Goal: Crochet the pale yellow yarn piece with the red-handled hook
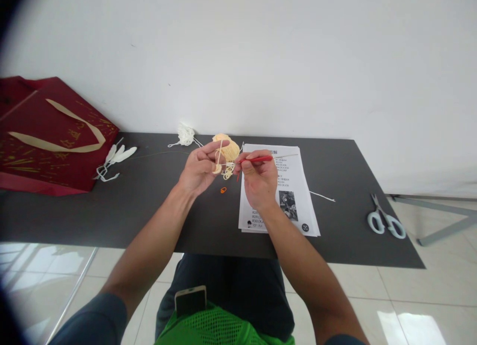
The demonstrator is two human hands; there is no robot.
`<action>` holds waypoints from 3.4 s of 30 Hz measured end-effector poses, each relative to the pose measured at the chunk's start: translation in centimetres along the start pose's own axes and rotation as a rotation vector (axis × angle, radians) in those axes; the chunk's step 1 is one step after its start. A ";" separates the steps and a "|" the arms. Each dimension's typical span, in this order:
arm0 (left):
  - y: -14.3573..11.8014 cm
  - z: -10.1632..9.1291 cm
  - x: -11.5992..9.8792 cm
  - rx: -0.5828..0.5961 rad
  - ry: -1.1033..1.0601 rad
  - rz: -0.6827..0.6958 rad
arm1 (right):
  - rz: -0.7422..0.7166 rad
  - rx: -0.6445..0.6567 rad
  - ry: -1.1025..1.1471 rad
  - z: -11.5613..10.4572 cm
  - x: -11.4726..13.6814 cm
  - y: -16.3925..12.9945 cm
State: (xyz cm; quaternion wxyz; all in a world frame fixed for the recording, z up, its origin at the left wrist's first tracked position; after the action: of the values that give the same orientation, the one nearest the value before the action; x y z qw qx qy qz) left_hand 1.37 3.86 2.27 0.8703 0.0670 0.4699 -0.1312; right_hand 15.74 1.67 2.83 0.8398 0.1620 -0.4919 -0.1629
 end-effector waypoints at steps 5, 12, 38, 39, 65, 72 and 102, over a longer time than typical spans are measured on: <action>-0.2 0.5 0.0 0.055 -0.079 -0.014 | 0.084 -0.011 0.097 0.2 -0.5 -0.2; 0.0 -0.4 -0.3 -0.044 0.032 0.116 | 0.273 -0.111 0.144 -0.6 -2.0 -0.3; -0.4 -0.6 -0.7 -0.121 0.202 0.365 | 0.399 -0.228 0.237 -0.2 -2.6 -0.4; -0.3 -0.8 -0.6 -0.113 0.219 0.390 | 0.401 -0.229 0.241 -0.1 -2.5 -0.4; 0.0 -0.6 -0.5 0.037 0.023 -0.031 | 0.224 -0.052 0.200 0.1 -1.3 -0.2; -0.1 -0.5 -0.3 0.148 -0.040 -0.187 | 0.175 0.035 0.158 0.4 -1.0 -0.1; -0.4 0.1 0.8 0.312 -0.062 -0.361 | 0.222 0.084 0.135 0.6 -0.5 -0.2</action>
State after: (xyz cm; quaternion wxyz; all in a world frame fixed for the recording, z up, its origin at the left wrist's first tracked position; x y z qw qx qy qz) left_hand 1.74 3.35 1.64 0.8258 0.1116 0.4215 -0.3579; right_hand 14.95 1.61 2.62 0.8763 0.1522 -0.4556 -0.0367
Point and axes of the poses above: each hand's wrist, its own y-axis towards the middle knuckle, its own z-axis out of the palm, x = y × z, the point moved 6 cm from there along y, towards the middle knuckle, and after that the axes turned 3 degrees about -z, right-handed, at the moved point
